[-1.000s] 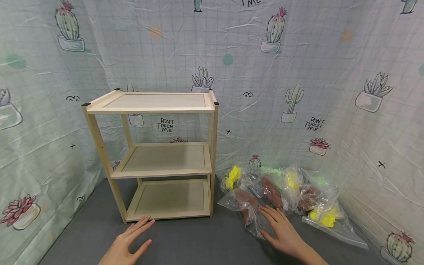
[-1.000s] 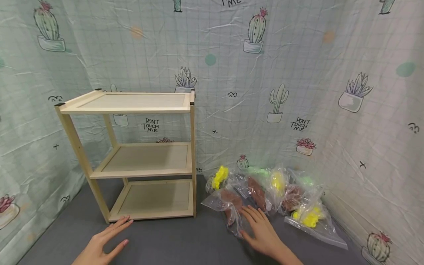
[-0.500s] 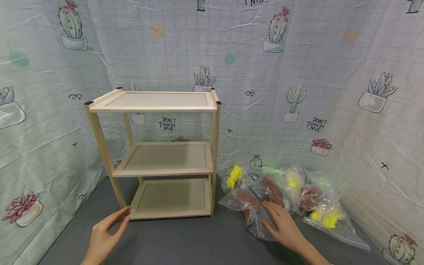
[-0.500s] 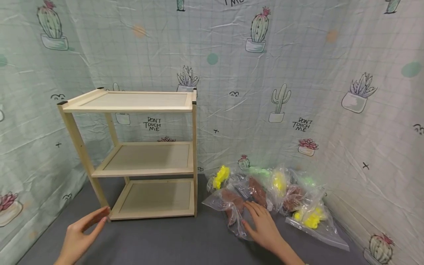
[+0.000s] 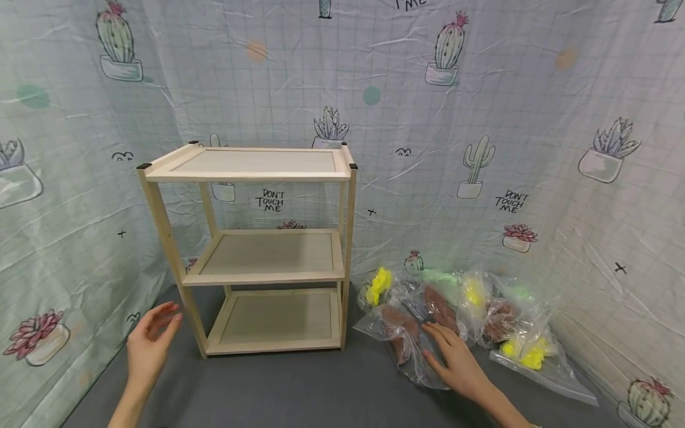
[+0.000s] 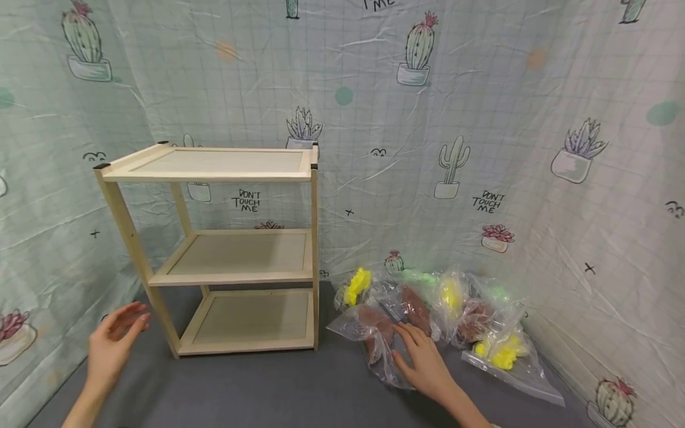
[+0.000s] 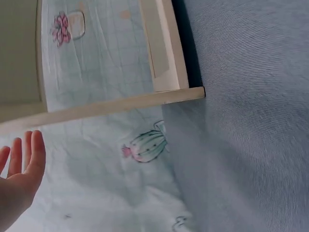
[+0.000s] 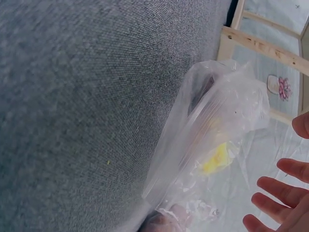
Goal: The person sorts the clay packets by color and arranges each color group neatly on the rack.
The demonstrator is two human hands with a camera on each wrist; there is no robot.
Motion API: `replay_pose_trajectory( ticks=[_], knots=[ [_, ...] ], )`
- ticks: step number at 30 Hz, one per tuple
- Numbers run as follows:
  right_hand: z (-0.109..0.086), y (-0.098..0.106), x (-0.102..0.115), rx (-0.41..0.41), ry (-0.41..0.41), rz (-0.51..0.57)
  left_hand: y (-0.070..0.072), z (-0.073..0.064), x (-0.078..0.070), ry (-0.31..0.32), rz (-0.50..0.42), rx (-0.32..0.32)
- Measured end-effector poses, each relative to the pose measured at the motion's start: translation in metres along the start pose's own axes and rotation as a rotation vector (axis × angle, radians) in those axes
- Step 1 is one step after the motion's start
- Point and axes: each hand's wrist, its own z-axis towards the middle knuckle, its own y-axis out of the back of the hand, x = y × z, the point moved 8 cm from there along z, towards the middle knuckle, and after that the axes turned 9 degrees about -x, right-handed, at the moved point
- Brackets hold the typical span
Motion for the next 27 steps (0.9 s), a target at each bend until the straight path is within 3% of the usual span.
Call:
replay_pose_trajectory(
  ticks=[2,6,8,10,16,22,27],
  knots=[
    [0.001,-0.001,0.000,-0.002,-0.005,0.011,0.011,0.008,0.045,0.055,-0.109,0.008],
    [0.004,-0.004,0.000,-0.004,-0.015,0.012,0.024,0.017,0.109,0.184,0.007,-0.040],
    [0.005,-0.005,0.000,-0.008,-0.010,0.004,0.026,0.019,0.123,0.233,0.063,-0.056],
    [0.007,-0.006,0.001,-0.011,0.000,-0.001,0.024,0.021,0.131,0.256,0.101,-0.050],
    [0.012,-0.014,0.001,0.045,0.013,-0.016,0.015,0.022,0.136,0.299,0.084,0.011],
    [0.015,-0.026,-0.004,0.100,0.031,-0.030,0.009,0.024,0.140,0.298,0.034,0.042],
    [0.016,-0.036,-0.009,0.161,0.040,-0.055,0.003,0.024,0.140,0.284,0.067,0.076]
  ],
)
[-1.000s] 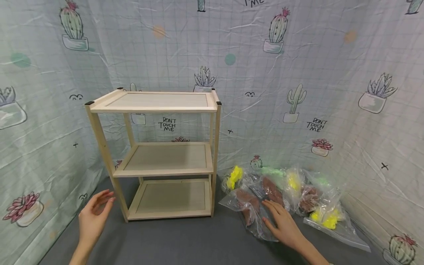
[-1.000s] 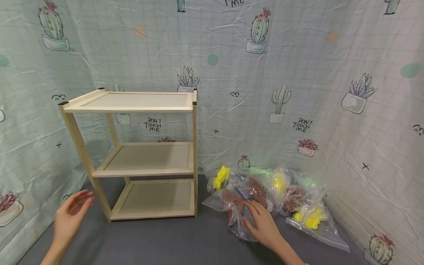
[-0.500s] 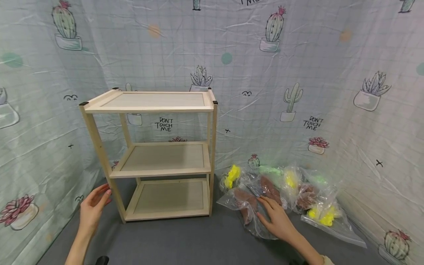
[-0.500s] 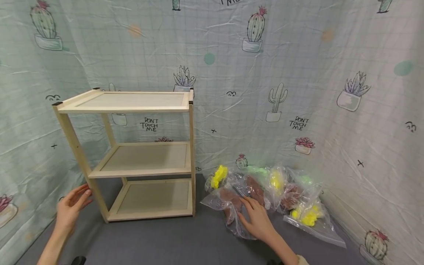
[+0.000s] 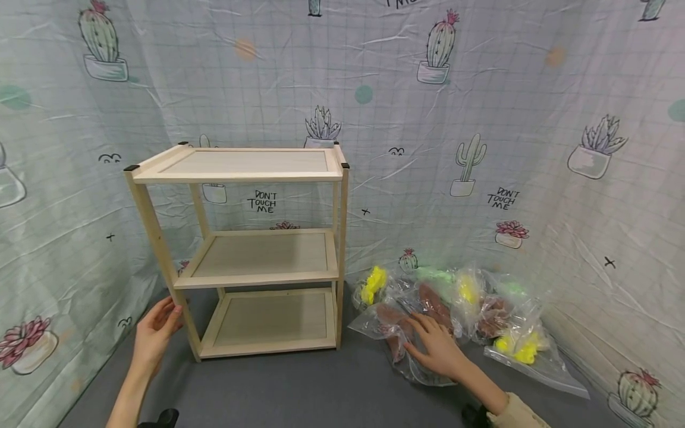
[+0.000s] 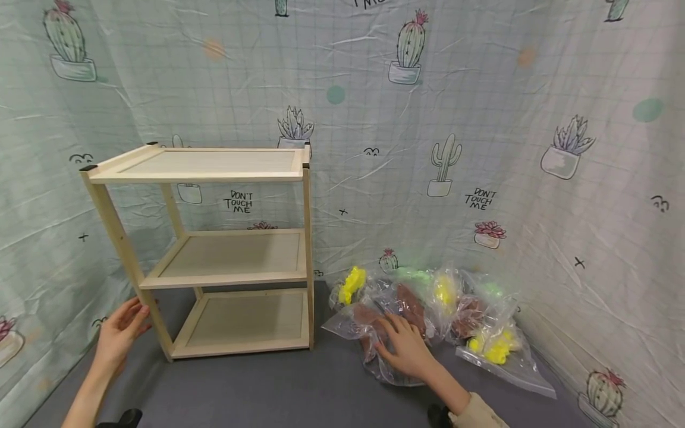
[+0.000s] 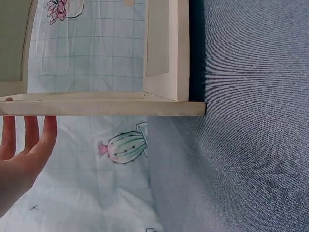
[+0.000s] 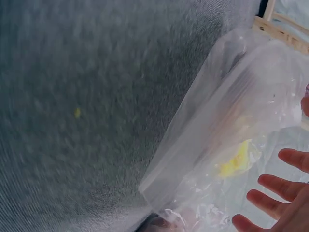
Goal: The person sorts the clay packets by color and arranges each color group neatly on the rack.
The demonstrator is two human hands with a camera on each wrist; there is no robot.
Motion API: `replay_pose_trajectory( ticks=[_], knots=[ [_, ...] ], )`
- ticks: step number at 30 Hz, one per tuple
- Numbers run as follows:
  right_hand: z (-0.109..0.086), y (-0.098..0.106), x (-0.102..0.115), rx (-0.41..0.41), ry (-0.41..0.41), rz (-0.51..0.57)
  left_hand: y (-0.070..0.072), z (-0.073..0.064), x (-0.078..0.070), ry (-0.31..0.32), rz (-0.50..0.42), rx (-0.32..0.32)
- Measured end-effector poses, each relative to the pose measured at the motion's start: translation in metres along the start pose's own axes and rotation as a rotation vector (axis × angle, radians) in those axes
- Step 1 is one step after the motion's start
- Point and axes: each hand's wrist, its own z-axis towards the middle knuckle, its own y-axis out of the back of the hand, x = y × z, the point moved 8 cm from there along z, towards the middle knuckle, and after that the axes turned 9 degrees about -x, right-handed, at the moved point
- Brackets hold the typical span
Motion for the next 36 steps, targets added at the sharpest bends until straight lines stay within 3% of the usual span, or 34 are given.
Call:
replay_pose_trajectory(
  ticks=[7,14,19,28,35,36],
  knots=[
    [0.005,-0.016,-0.002,0.119,0.016,-0.030,-0.003,-0.002,-0.002,-0.017,0.051,0.042],
    [0.005,-0.033,-0.002,0.193,0.035,-0.001,-0.005,-0.001,-0.002,-0.017,0.101,0.036],
    [0.005,-0.042,0.000,0.230,0.031,0.023,-0.004,-0.001,-0.002,-0.017,0.097,0.037],
    [0.007,-0.051,0.004,0.294,0.048,-0.026,-0.003,-0.001,-0.004,-0.006,0.026,0.064],
    [0.005,-0.058,0.003,0.364,0.057,-0.041,-0.004,-0.003,-0.006,-0.013,0.024,0.078],
    [0.005,-0.058,0.003,0.369,0.058,-0.038,-0.006,-0.005,-0.013,-0.018,-0.015,0.100]
  ],
)
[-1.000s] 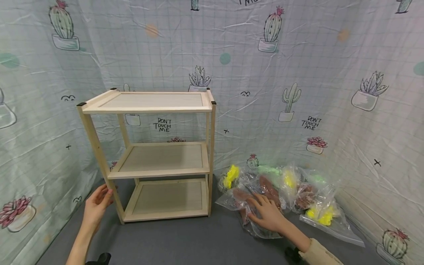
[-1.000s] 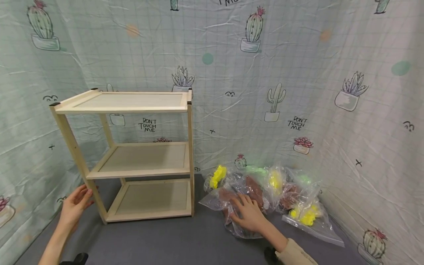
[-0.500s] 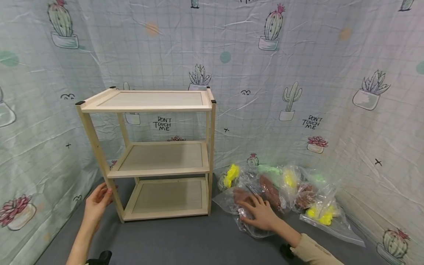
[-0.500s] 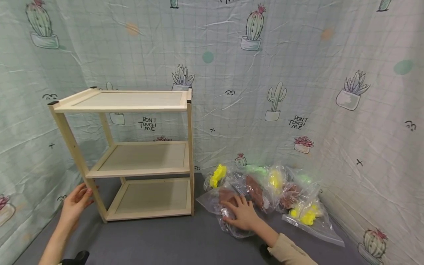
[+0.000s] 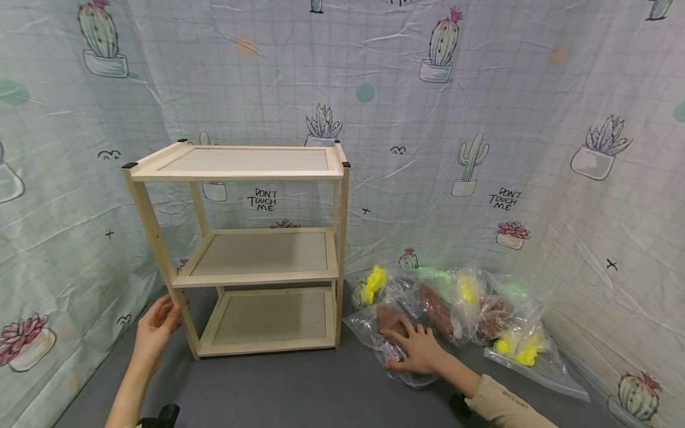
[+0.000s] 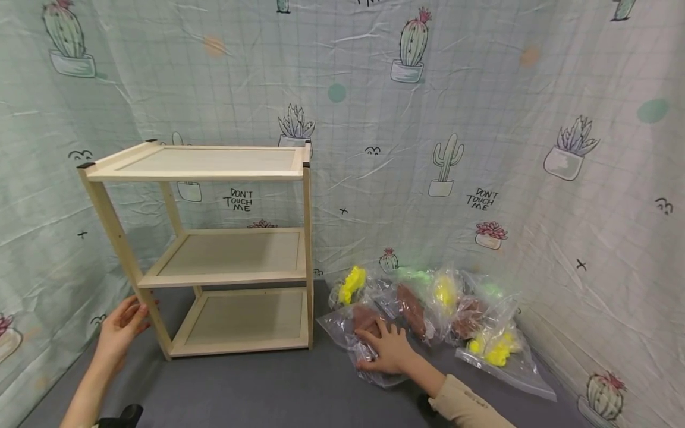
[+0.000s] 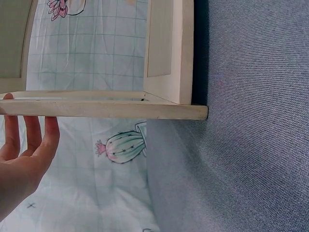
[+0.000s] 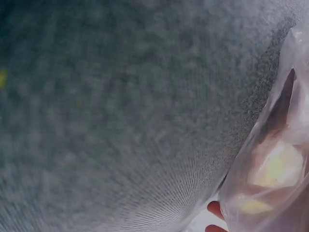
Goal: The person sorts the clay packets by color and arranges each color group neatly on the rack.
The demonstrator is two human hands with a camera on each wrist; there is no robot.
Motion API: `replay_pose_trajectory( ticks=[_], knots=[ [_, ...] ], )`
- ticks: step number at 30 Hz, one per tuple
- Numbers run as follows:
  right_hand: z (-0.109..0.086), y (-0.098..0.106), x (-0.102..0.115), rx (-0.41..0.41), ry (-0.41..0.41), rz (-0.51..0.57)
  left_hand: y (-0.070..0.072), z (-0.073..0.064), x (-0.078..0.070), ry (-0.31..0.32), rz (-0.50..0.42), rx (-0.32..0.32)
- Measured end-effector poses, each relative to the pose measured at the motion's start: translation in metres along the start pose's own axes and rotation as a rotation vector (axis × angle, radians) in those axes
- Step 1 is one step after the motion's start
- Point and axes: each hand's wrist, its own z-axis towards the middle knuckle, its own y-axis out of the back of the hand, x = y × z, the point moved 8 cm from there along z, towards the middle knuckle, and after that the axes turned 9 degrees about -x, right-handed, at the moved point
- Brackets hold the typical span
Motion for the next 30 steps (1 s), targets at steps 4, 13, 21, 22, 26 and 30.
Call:
replay_pose_trajectory(
  ticks=[4,13,21,22,26,30],
  knots=[
    [0.002,0.000,0.002,-0.005,0.014,0.021,0.001,0.002,0.000,0.006,-0.042,0.020],
    [0.004,-0.001,0.005,-0.021,0.046,-0.018,-0.004,-0.002,-0.016,-0.018,0.017,0.012],
    [0.004,-0.001,0.006,-0.056,0.079,-0.057,0.000,0.003,0.008,-0.007,0.053,-0.045],
    [0.004,-0.001,0.006,-0.059,0.080,-0.064,0.000,0.003,0.007,-0.008,0.051,-0.042],
    [0.004,0.002,0.007,-0.073,0.091,-0.075,0.001,0.002,0.006,-0.008,0.061,-0.042],
    [0.004,0.005,0.008,-0.086,0.091,-0.066,0.002,0.003,0.008,-0.007,0.055,-0.040]
  ],
)
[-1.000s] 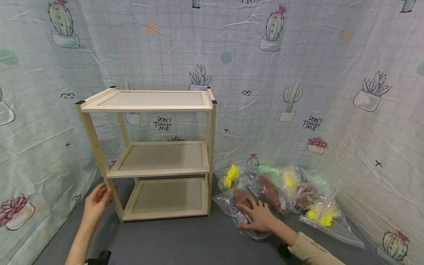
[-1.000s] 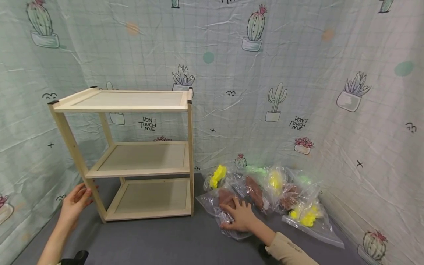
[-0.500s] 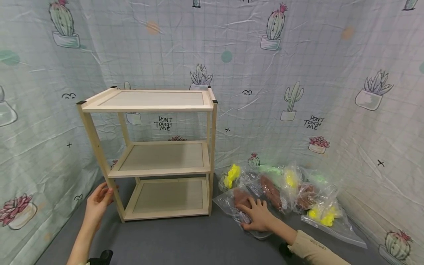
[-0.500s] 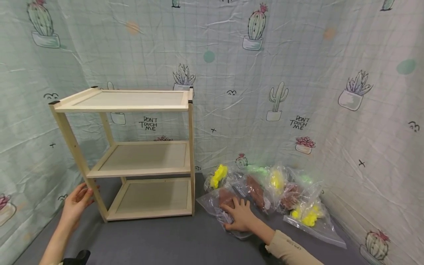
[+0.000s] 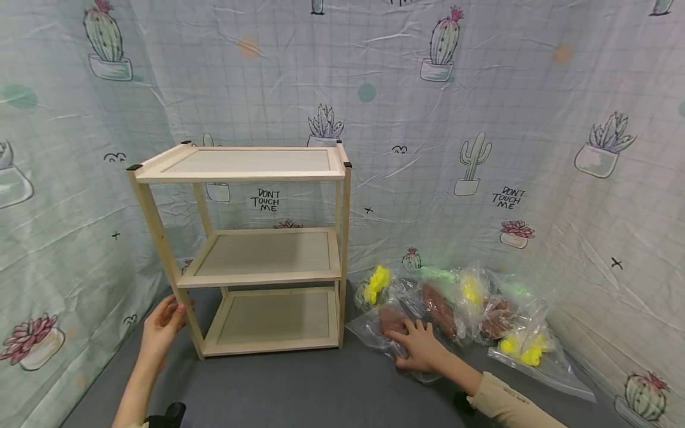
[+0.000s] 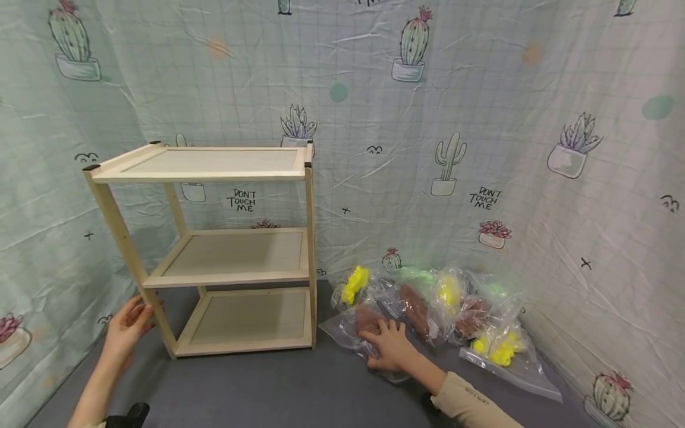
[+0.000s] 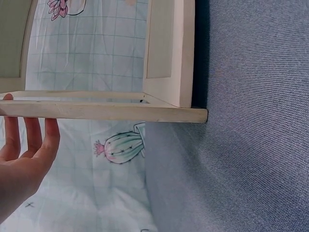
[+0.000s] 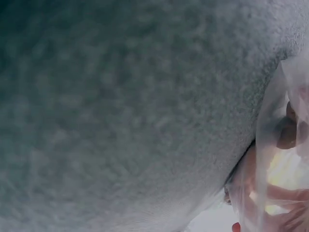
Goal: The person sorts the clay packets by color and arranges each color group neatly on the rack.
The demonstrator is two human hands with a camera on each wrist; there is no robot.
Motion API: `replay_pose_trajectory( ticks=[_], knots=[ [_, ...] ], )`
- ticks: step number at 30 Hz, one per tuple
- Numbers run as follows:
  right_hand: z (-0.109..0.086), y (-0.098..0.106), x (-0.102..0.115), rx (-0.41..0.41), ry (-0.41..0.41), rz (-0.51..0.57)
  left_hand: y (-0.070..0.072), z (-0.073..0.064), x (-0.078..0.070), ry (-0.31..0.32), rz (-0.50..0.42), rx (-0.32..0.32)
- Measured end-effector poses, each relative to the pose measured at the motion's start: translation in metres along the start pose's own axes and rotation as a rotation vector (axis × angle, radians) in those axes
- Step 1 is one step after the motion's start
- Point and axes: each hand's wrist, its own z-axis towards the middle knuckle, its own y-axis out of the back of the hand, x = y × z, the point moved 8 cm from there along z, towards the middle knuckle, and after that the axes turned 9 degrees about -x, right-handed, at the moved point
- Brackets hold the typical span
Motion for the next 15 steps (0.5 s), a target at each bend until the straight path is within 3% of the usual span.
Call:
replay_pose_trajectory(
  ticks=[4,9,15],
  knots=[
    [-0.002,0.006,-0.001,-0.018,-0.010,0.013,0.000,0.001,0.003,0.011,-0.009,0.004],
    [-0.004,0.014,-0.003,-0.047,-0.023,0.020,0.003,0.004,0.008,0.041,0.062,-0.017],
    [-0.005,0.032,-0.006,-0.113,-0.058,0.021,0.003,0.006,0.012,0.069,0.088,0.018]
  ],
)
